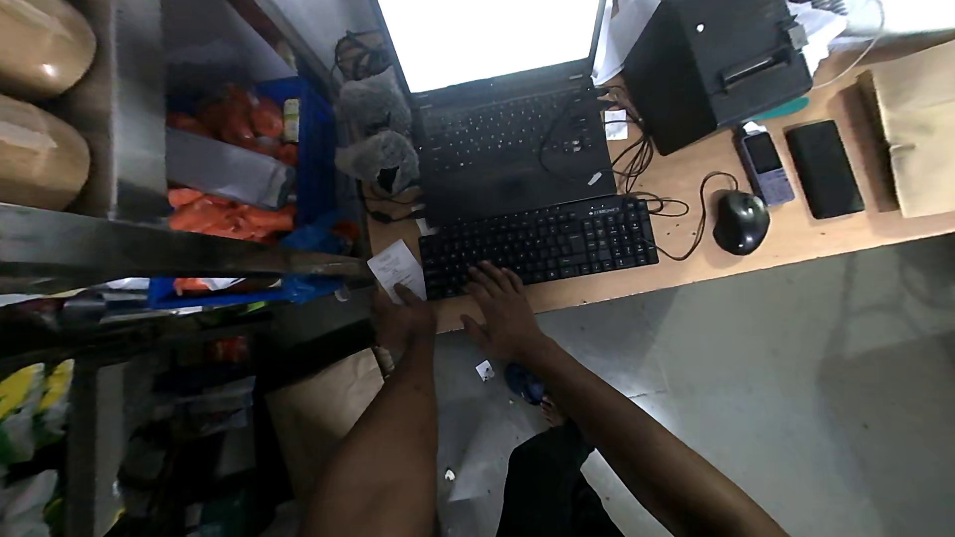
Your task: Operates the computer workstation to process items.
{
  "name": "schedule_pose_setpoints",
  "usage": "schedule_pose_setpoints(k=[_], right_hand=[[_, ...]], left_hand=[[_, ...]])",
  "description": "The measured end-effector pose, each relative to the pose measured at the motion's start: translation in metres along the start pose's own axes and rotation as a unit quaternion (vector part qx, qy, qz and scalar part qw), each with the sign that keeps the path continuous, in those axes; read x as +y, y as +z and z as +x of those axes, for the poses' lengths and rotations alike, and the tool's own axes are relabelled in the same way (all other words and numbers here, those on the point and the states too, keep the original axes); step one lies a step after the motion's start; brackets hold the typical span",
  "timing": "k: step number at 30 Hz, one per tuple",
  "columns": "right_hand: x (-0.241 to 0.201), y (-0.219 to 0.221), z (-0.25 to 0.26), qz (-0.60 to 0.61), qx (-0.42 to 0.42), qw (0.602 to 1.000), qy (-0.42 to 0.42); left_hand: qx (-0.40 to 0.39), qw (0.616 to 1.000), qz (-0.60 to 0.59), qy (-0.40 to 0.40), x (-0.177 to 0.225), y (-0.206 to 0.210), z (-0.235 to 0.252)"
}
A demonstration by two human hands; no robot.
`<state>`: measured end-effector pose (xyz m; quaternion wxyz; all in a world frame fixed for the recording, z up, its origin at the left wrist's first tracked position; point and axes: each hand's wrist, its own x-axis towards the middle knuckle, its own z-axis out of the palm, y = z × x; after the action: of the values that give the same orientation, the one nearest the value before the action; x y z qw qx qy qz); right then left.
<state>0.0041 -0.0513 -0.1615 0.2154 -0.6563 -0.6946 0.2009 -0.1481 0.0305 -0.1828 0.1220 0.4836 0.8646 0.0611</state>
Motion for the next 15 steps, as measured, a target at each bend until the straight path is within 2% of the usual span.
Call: schedule_pose_setpoints(k=[8,15], right_hand=[[-0.003,0.002,0.007,0.002,-0.006,1.000,-0.014],[-0.011,-0.006,0.021,-0.007,-0.086,0.996,-0.005]], left_hand=[[-0.009,1.000,0.001,-0.017,0.001,0.000,0.003],[-0.007,1.000,-0.001,-0.020,0.001,0.002,0.004]])
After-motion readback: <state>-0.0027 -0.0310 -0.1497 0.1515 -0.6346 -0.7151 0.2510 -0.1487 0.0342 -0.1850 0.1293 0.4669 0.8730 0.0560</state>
